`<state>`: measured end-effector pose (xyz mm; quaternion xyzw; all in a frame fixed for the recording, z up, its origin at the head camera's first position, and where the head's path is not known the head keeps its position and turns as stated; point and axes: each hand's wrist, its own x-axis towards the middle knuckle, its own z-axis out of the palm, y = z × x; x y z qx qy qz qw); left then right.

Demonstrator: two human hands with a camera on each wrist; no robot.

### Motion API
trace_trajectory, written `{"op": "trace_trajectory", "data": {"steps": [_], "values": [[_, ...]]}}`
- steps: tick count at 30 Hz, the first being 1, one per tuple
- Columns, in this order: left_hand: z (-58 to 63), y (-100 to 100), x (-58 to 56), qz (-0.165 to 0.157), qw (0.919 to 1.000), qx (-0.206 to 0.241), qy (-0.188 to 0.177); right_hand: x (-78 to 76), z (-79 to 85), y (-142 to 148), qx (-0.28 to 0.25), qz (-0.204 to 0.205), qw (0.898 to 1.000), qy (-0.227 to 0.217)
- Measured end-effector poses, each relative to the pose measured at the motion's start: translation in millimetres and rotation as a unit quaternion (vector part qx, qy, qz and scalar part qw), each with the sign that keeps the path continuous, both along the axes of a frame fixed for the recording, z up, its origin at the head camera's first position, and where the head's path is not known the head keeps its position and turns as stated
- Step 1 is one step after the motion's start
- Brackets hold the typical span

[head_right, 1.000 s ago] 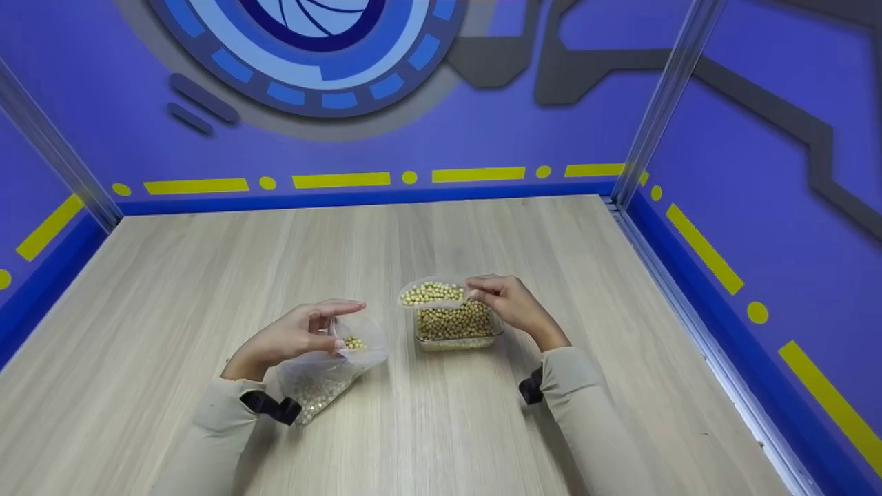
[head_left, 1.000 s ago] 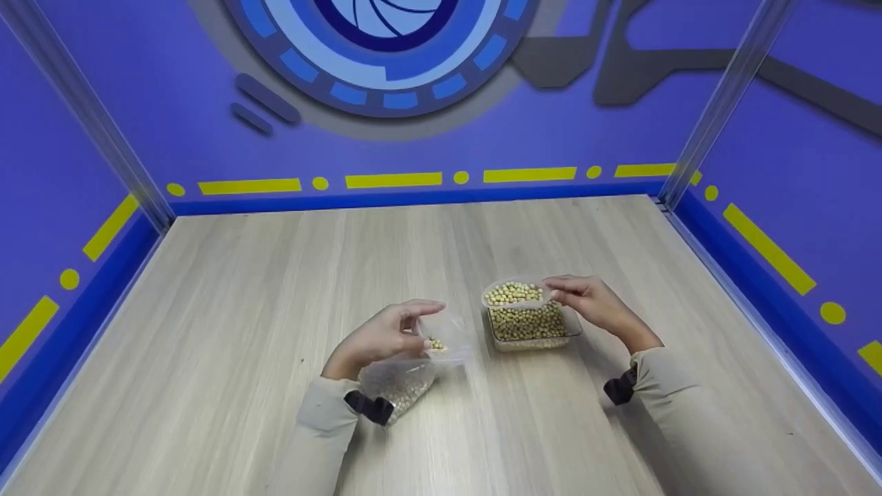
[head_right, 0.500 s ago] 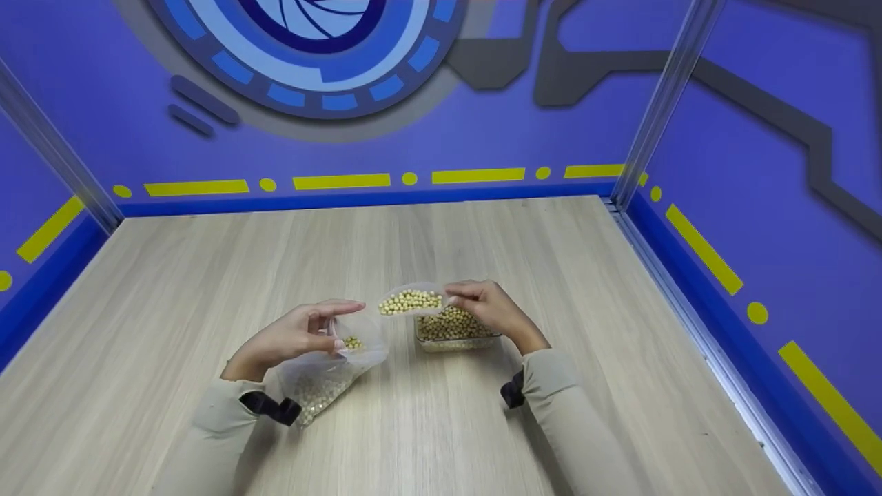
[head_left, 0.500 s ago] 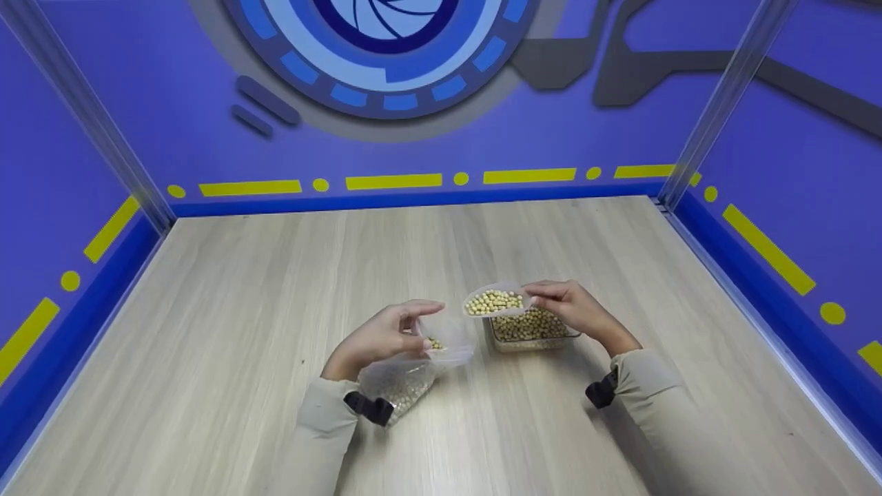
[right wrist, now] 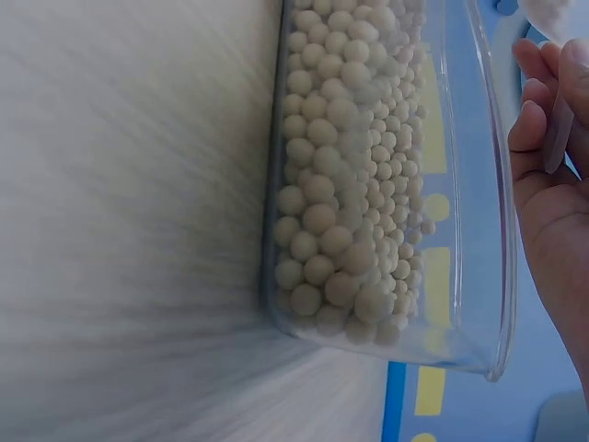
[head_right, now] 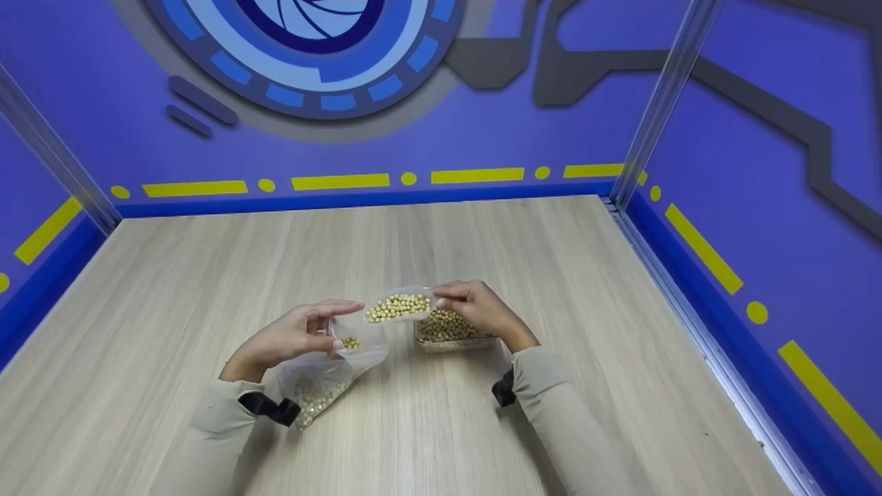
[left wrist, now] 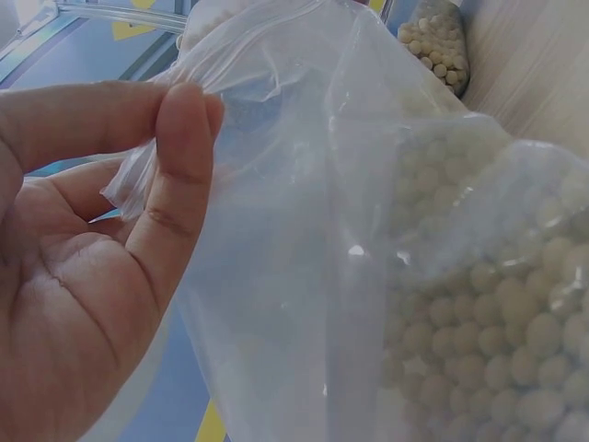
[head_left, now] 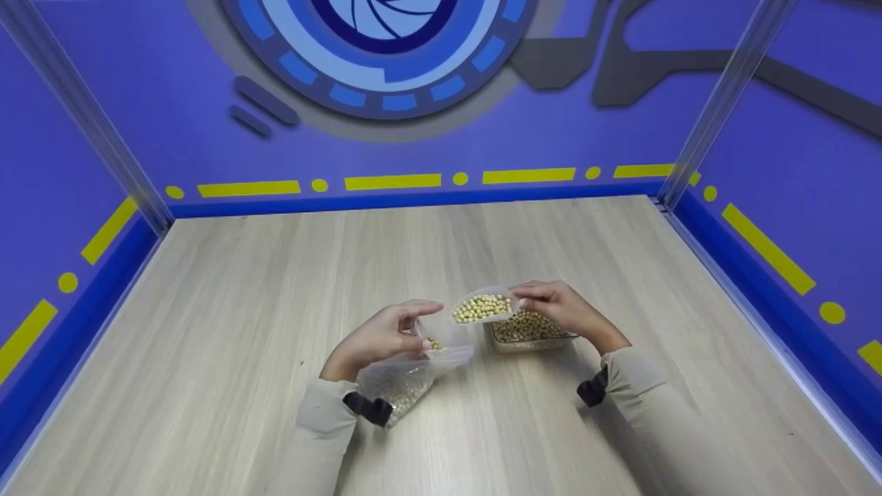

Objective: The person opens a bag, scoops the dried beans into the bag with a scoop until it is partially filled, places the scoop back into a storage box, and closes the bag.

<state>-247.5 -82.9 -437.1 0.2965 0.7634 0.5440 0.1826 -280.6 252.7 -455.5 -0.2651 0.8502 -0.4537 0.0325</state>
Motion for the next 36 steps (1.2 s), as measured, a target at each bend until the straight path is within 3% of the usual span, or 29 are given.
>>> {"op": "trace_trajectory", "data": {"steps": [20,36], "values": [[3.5,0,1.4,-0.001,1.0,0.007,0.0,0.1,12.1,-14,0.024,0.041,0.999,-0.011],[4.3,1,1.0,-0.008,0.9999,0.005,0.004,-4.5,23.6,-15,0.094,0.061,0.99,0.08]]}}
